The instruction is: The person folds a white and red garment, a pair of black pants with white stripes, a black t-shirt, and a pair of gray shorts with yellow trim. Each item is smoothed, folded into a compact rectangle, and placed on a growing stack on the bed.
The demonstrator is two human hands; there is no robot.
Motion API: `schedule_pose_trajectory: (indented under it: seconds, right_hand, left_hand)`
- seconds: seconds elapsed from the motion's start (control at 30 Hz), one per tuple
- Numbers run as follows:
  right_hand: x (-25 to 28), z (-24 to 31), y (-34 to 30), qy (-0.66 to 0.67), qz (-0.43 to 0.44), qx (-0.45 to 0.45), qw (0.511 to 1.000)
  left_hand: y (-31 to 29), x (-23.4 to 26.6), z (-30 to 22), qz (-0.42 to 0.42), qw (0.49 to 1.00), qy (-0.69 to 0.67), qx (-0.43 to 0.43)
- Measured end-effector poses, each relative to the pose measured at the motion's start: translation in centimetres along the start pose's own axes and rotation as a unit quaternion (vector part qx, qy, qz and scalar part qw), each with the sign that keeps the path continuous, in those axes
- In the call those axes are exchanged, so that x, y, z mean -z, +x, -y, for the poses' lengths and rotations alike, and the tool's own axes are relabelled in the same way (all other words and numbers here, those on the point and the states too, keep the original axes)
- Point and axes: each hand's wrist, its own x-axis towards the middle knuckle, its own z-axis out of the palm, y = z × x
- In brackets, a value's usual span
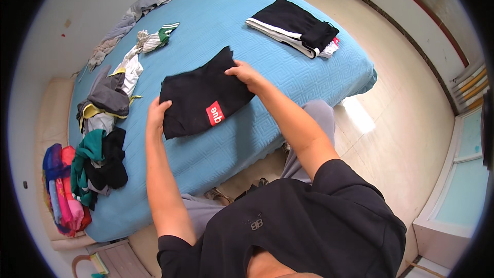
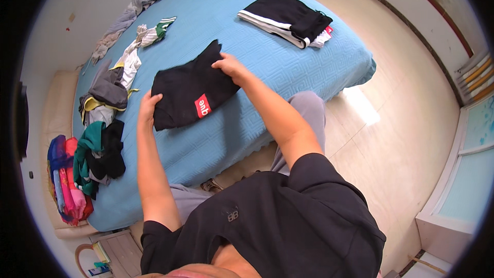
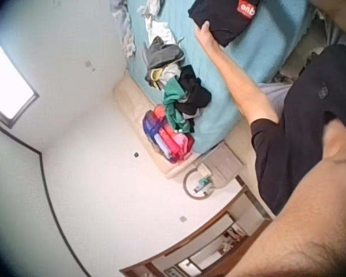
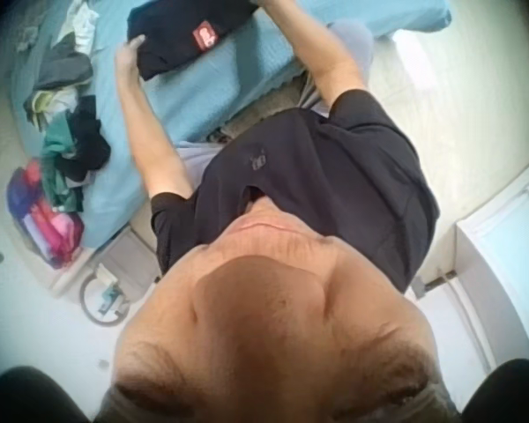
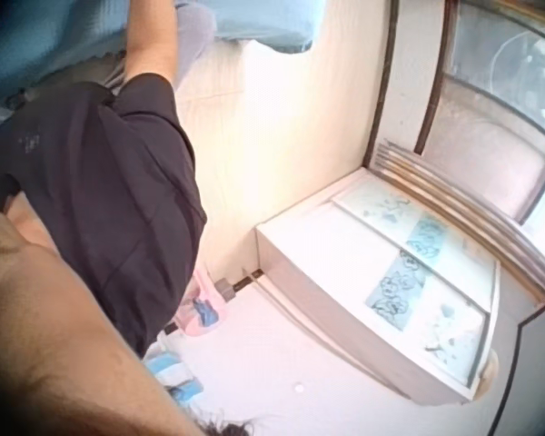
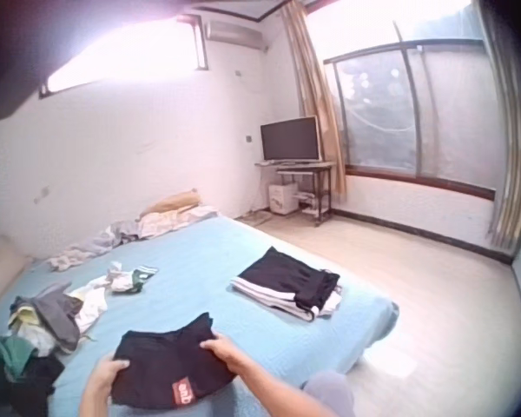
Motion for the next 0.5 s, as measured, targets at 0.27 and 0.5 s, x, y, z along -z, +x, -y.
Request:
schedule_pose_trajectory:
  seconds: [0.27,0.5]
  right_hand:
    - [9.8,11.9,-2.7,0.04,-0.237,0.24,0.941]
    - [23.7,12.6,3.4,0.067,-0.399,0.288,0.868]
  left_hand:
    - [16.8,-13.8,-13.7,0.06,0.931,0.295,-0.208]
    - [21.7,-29.2,-16.0,-0.106,0.825,0.464,-0.304]
